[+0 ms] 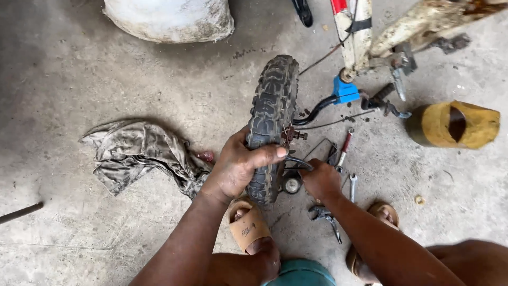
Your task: The person removes a bicycle wheel and uses a hand pump to inflate the tire. They then reattach the wheel to the bicycle frame and tighten the axle nuts using two wrenches.
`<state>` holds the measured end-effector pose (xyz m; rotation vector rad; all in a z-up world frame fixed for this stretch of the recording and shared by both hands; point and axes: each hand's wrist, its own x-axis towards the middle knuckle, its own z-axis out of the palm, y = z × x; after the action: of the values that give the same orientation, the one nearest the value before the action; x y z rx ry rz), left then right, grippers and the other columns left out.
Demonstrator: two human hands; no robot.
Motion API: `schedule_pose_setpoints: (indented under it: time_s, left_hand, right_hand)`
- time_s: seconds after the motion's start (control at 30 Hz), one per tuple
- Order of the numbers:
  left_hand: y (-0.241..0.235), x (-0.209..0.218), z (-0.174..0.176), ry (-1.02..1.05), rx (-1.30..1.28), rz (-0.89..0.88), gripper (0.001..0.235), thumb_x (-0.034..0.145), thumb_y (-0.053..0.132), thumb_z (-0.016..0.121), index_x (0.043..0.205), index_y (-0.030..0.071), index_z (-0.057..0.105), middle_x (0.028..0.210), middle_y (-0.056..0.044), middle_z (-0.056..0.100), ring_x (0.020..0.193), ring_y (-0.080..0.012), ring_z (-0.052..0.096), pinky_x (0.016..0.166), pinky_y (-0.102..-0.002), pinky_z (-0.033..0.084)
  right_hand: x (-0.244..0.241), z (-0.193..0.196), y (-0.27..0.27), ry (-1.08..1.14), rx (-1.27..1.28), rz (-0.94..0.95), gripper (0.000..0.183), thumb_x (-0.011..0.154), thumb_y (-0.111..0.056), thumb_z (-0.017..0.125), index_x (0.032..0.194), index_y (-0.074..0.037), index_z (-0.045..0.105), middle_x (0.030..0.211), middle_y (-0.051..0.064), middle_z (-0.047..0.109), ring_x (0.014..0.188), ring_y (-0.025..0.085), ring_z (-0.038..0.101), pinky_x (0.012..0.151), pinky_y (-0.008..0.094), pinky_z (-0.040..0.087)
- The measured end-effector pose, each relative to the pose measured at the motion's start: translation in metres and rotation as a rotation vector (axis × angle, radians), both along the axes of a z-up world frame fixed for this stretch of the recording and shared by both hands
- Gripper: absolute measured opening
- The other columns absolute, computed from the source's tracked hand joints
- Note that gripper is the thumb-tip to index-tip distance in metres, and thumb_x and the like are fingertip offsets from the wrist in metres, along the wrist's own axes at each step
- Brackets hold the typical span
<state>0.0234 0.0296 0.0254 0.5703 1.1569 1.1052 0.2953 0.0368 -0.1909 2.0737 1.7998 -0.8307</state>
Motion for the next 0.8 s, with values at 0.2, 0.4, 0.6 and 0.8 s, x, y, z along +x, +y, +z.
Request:
schedule_pose_setpoints:
  time_s: [0.2, 0.4, 0.6, 0.8]
  left_hand:
    - [0.025, -0.006, 0.003, 0.042, 0.039, 0.067, 0.062, 0.067, 0.025, 0.095, 0.114, -0.008, 0.070, 0.095, -0.024, 0.074, 0.093, -0.0317, 0.070, 0.082, -0.048, 0.060]
    - [0.013, -0.001, -0.004, 0.061, 0.107, 0.084, 0.067, 0.066, 0.030, 0.096, 0.115, -0.007, 0.069, 0.097, -0.024, 0.073, 0.095, -0.0328, 0.069, 0.083, -0.050, 0.058]
    - [0.009, -0.013, 0.010, 0.049, 0.115, 0.019, 0.054, 0.072, 0.024, 0.090, 0.111, -0.007, 0.069, 0.089, -0.023, 0.072, 0.087, -0.0309, 0.069, 0.080, -0.048, 0.062]
    - [0.015, -0.002, 0.007, -0.067, 0.110, 0.104, 0.052, 0.072, 0.022, 0.090, 0.108, -0.008, 0.068, 0.086, -0.019, 0.070, 0.085, -0.0284, 0.067, 0.079, -0.045, 0.060]
  right_hand:
    - [0.000, -0.034, 0.008, 0.164, 0.722, 0.271, 0.028, 0.086, -0.030, 0.070, 0.069, -0.010, 0.060, 0.064, 0.009, 0.060, 0.064, 0.035, 0.068, 0.057, 0.046, 0.059]
    - [0.033, -0.025, -0.015, 0.164, 0.521, 0.606, 0.024, 0.089, -0.030, 0.074, 0.090, -0.006, 0.072, 0.083, 0.015, 0.072, 0.076, 0.040, 0.074, 0.064, 0.052, 0.063]
    - [0.019, -0.033, -0.014, 0.151, 0.484, 0.237, 0.031, 0.091, -0.043, 0.070, 0.085, -0.013, 0.065, 0.075, 0.011, 0.066, 0.072, 0.040, 0.070, 0.060, 0.056, 0.061]
    - [0.023, -0.060, 0.005, 0.086, 0.533, 0.250, 0.042, 0.088, -0.051, 0.063, 0.071, -0.013, 0.059, 0.069, 0.013, 0.064, 0.072, 0.040, 0.071, 0.061, 0.054, 0.060]
